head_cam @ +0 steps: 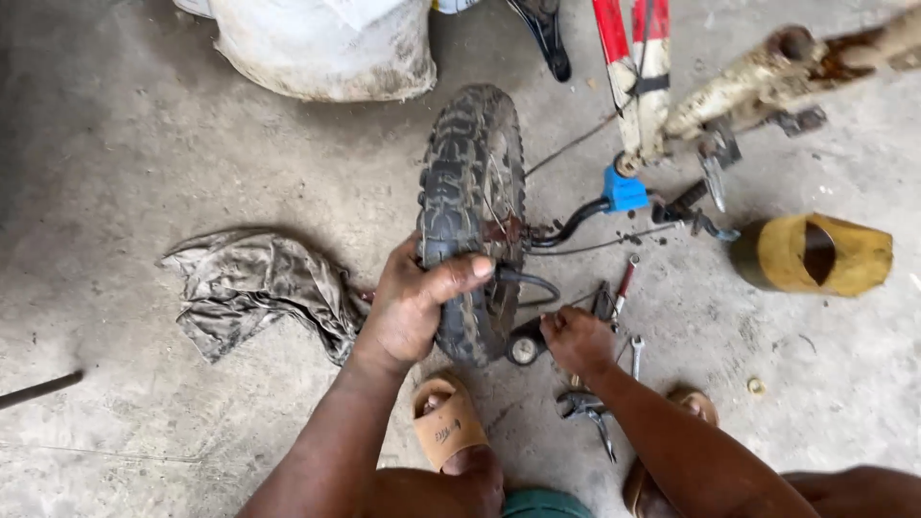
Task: The person removes a bicycle wheel and uses a hand pump to inflate the tire. They then reattach the wheel to the bicycle frame and tighten the axle nuts using two wrenches.
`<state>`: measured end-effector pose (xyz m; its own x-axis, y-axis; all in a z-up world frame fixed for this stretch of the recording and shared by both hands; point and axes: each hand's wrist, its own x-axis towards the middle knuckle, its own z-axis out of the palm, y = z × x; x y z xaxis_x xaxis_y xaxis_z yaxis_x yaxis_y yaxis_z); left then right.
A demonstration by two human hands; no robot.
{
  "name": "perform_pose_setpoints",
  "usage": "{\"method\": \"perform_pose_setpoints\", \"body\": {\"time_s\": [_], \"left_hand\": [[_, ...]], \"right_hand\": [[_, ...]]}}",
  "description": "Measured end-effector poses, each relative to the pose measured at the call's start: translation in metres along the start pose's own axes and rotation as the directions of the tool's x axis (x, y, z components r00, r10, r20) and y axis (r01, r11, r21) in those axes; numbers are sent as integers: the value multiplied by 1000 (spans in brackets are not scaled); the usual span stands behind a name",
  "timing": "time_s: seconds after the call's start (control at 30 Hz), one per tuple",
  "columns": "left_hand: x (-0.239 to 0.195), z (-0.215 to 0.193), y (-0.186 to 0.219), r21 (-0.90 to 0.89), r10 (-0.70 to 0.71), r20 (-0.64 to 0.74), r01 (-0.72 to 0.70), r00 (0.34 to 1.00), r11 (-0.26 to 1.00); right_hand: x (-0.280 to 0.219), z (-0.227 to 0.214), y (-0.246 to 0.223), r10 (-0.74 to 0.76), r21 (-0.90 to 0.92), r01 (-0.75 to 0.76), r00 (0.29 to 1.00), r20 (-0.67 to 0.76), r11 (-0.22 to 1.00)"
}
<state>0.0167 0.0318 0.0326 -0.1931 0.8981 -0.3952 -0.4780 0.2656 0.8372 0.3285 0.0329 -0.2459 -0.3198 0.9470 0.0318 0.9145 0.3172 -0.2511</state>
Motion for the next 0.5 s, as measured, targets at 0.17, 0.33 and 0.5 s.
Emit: {"method": "perform_pose_setpoints", "body": {"time_s": [0.17, 0.33, 0.5], "left_hand": [[8, -9, -12, 10, 89, 22, -90, 996, 996], [5, -21, -13, -42, 59, -11, -59, 998, 997], [0, -11, 3, -86, 73, -51, -77, 996, 993]], "right_hand": [[13, -57, -12, -609, -218, 590, 793, -24, 777], [0, -49, -48, 127, 29, -130, 988, 85, 991], [8, -3, -11, 87, 112, -87, 996, 4, 990]]}}
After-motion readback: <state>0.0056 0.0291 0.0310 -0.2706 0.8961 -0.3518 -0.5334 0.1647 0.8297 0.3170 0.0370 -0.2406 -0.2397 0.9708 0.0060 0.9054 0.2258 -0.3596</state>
